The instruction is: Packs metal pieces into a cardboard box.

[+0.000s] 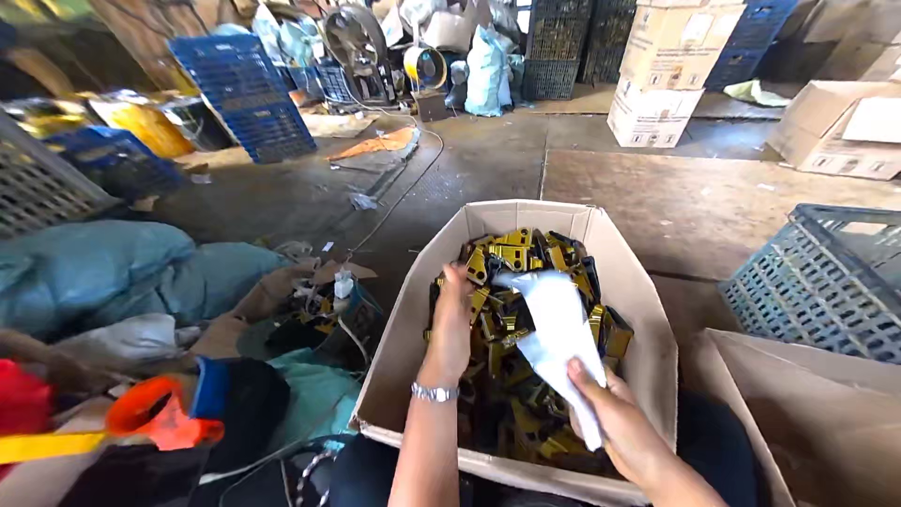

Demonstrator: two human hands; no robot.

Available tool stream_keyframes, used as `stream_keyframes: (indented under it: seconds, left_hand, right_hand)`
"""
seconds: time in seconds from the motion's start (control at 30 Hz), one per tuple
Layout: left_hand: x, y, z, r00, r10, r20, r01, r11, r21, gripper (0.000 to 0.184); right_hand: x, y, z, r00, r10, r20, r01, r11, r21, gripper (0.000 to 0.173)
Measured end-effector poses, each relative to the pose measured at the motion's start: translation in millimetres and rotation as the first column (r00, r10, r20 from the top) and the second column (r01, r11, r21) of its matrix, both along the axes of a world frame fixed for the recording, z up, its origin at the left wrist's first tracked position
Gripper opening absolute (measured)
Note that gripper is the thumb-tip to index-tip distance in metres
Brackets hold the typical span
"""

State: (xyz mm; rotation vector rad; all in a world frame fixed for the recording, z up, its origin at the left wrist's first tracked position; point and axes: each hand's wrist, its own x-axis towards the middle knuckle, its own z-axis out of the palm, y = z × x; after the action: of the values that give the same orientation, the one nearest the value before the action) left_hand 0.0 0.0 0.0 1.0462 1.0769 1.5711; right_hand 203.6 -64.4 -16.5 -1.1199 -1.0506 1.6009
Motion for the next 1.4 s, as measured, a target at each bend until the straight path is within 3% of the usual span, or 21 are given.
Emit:
stream_keyframes:
  seconds: [0.1, 0.17, 0.2, 0.3, 0.4, 0.5, 0.6, 0.67, 0.7, 0.73, 0.77, 0.83, 0.9, 0.93, 1.0, 1.07, 1.13, 1.23, 1.3, 1.37, 1.4]
  left_hand:
    - [12.2, -29.7, -41.5, 0.951, -0.28, 0.128, 0.285, 0.959, -0.016, 0.094]
    - [22.9, -41.2, -47.3, 0.817, -0.467, 0.338, 0.491, 0.871, 0.016, 0.09]
    - [27.2, -40.7, -42.1, 0.788, -0.482, 0.384, 0.522, 0.853, -0.001, 0.079]
    - [27.0, -39.9, -20.8, 0.837, -0.367, 0.406, 0.456, 0.878, -0.147, 0.042]
    - [21.0, -47.1, -17.5, 0.823, -0.367, 0.433, 0.462, 0.876, -0.136, 0.047]
    - [31.2, -58.7, -12.0, 0.875, -0.298, 0.382, 0.365, 0.924, -0.114, 0.037]
    - [46.3, -64.5, -13.5, 0.94, -0.298, 0.166, 0.303, 0.953, -0.002, 0.029]
    - [49.9, -65.6, -18.0, 0.937, -0.257, -0.236, 0.308, 0.928, 0.21, 0.021]
    - [50.1, -64.1, -21.3, 0.848, -0.131, -0.514, 0.346, 0.871, 0.349, 0.02]
    - [50.4, -62.9, -22.4, 0.692, 0.024, -0.722, 0.423, 0.796, 0.432, 0.027]
    - [51.7, -61.8, -23.4, 0.549, 0.113, -0.828, 0.504, 0.746, 0.436, 0.034]
    - [55.9, -60.9, -25.1, 0.463, 0.186, -0.867, 0.528, 0.728, 0.438, 0.022]
    - [53.2, -59.1, -17.8, 0.455, 0.267, -0.849, 0.482, 0.729, 0.487, 0.022]
    - [50.1, -55.8, -17.4, 0.45, 0.28, -0.848, 0.462, 0.74, 0.489, 0.024]
    - [46.9, -44.1, -26.6, 0.443, 0.216, -0.87, 0.406, 0.817, 0.41, 0.027]
    - [39.5, -26.6, -36.8, 0.401, 0.089, -0.912, 0.373, 0.893, 0.251, 0.031]
    - [33.2, -11.5, -61.5, 0.385, 0.14, -0.912, 0.361, 0.887, 0.289, 0.031]
    - [20.3, 18.6, -89.3, 0.402, 0.14, -0.905, 0.346, 0.892, 0.292, 0.028]
    - [8.2, 36.6, -95.1, 0.324, -0.088, -0.942, 0.239, 0.971, -0.008, 0.028]
    - [2.9, 43.4, -93.9, 0.295, -0.386, -0.874, 0.13, 0.923, -0.363, 0.038]
    - [-1.5, 40.2, -91.5, 0.244, -0.392, -0.887, 0.147, 0.919, -0.366, 0.037]
  right_hand:
    - [-15.3, -0.8, -12.3, 0.997, 0.001, -0.076, -0.005, 0.999, -0.054, 0.025]
    - [-26.3, -16.7, -22.1, 0.999, 0.049, 0.002, -0.049, 0.998, -0.035, 0.03]
    - [-31.1, -23.7, -25.7, 0.997, 0.07, 0.029, -0.069, 0.997, -0.025, 0.03]
    - [-37.0, -34.1, -33.8, 0.993, 0.078, 0.089, -0.08, 0.997, 0.018, 0.029]
    - [-28.3, -35.9, -38.9, 0.982, 0.124, 0.14, -0.137, 0.986, 0.092, 0.028]
    - [-8.3, -29.4, -39.0, 0.96, 0.27, 0.071, -0.271, 0.963, 0.009, 0.026]
    - [15.0, -17.8, -44.2, 0.907, 0.418, 0.05, -0.42, 0.907, 0.039, 0.03]
    - [36.0, 3.7, -38.3, 0.918, 0.391, 0.065, -0.395, 0.893, 0.218, 0.058]
    - [42.1, 18.0, -26.4, 0.954, 0.297, 0.045, -0.296, 0.901, 0.316, 0.069]
    - [45.6, 30.0, -13.5, 0.979, 0.2, 0.052, -0.203, 0.891, 0.406, 0.079]
    - [41.3, 32.7, -0.7, 0.983, 0.12, 0.139, -0.173, 0.855, 0.489, 0.087]
    - [10.1, 16.9, 15.9, 0.92, -0.03, 0.392, -0.24, 0.746, 0.621, 0.088]
    - [-8.5, 21.9, 19.7, 0.874, -0.161, 0.459, -0.262, 0.64, 0.723, 0.085]
    - [-10.8, 34.8, 15.2, 0.87, -0.189, 0.455, -0.231, 0.659, 0.716, 0.079]
    - [-20.7, 49.2, 2.7, 0.825, -0.249, 0.507, -0.201, 0.71, 0.675, 0.071]
    - [-43.6, 56.7, -12.2, 0.796, -0.286, 0.534, -0.228, 0.675, 0.702, 0.072]
    - [-45.1, 85.0, -39.2, 0.835, -0.195, 0.515, -0.22, 0.74, 0.636, 0.07]
    - [-48.9, 117.3, -66.8, 0.817, -0.23, 0.529, -0.075, 0.867, 0.492, 0.06]
    - [-79.5, 96.8, -66.0, 0.799, -0.211, 0.563, -0.166, 0.822, 0.544, 0.061]
    - [-100.1, 90.2, -76.0, 0.809, -0.212, 0.548, -0.262, 0.704, 0.66, 0.062]
    - [-103.2, 97.6, -83.1, 0.838, -0.161, 0.521, -0.264, 0.717, 0.645, 0.063]
